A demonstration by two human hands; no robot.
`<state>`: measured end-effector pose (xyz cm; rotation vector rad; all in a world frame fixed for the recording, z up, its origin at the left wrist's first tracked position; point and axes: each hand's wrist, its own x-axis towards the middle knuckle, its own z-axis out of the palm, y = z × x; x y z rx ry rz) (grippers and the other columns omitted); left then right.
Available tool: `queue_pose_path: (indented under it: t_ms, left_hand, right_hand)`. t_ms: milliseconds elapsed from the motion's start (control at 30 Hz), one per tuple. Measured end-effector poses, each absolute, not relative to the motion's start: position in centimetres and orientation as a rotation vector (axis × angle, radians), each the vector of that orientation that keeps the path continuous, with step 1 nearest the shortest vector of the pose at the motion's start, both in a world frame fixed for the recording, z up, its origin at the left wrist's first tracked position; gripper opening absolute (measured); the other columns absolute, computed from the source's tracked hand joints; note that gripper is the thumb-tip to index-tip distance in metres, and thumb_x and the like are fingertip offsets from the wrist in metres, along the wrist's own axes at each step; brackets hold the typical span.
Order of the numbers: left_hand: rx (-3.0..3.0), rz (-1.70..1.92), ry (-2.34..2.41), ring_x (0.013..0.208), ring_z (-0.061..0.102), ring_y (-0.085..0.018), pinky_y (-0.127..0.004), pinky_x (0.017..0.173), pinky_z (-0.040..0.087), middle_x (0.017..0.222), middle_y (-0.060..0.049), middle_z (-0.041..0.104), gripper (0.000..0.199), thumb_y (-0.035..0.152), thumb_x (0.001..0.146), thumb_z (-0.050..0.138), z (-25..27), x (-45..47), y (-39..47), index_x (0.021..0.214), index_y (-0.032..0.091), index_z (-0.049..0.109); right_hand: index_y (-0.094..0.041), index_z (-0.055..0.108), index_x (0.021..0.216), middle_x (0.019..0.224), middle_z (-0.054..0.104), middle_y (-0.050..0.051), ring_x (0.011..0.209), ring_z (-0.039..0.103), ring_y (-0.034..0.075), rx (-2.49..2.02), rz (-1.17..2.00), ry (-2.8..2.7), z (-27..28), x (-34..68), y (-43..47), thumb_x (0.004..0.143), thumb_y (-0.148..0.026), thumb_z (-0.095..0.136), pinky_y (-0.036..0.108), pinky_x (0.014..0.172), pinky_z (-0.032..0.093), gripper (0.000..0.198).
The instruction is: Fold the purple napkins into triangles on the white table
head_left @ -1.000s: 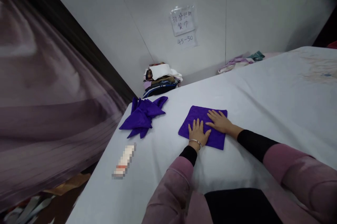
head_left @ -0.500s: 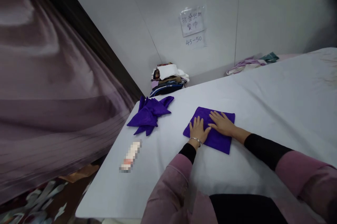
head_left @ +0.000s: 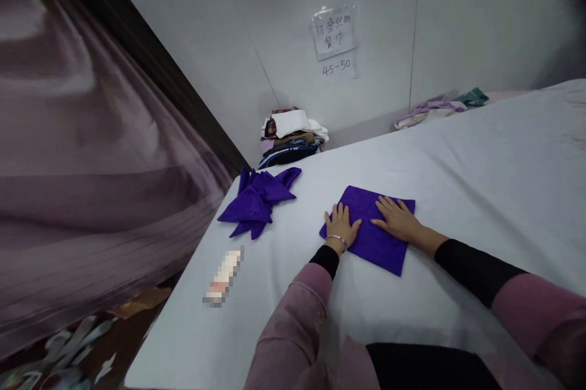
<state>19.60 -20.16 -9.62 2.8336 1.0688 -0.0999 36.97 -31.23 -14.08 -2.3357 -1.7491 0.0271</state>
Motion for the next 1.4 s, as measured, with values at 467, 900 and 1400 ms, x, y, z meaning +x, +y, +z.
queue_pose_path:
  t_ms: [467, 900, 1400]
  left_hand:
    - [2.869, -0.083, 0.962, 0.144, 0.011, -0.024, -0.054, 0.116, 0.008, 0.156, -0.006, 0.021, 0.069, 0.058, 0.092, 0.015, -9.9, 19.7, -19.8, 0.147, 0.019, 0.025]
    - [2.871, -0.019, 1.005, 0.143, 0.016, -0.026, -0.054, 0.116, 0.01, 0.155, -0.007, 0.025, 0.06, 0.051, 0.094, 0.021, -8.9, 18.5, -19.8, 0.145, 0.02, 0.032]
    - [2.475, 0.175, 1.33, 0.105, 0.059, -0.019, -0.028, 0.089, 0.044, 0.119, -0.009, 0.063, 0.035, 0.034, 0.091, 0.044, -7.7, 19.4, -16.0, 0.12, 0.02, 0.058]
  right_hand:
    - [-0.013, 0.038, 0.142, 0.148, 0.036, 0.019, 0.138, 0.026, 0.033, -2.314, 0.009, -1.769, -14.1, 37.2, -29.8, 0.087, -0.068, 0.021, 0.056, 0.109, 0.019, 0.08]
    - [-0.016, 0.037, 0.144, 0.15, 0.032, 0.016, 0.139, 0.024, 0.03, -2.07, 0.16, -1.99, -12.6, 36.9, -26.3, 0.087, -0.068, 0.023, 0.052, 0.111, 0.021, 0.078]
    - [-0.011, 0.047, 0.134, 0.136, 0.05, 0.018, 0.125, 0.045, 0.03, -2.334, 0.053, -1.691, -10.6, 38.6, -25.5, 0.092, -0.042, 0.032, 0.043, 0.101, 0.037, 0.054]
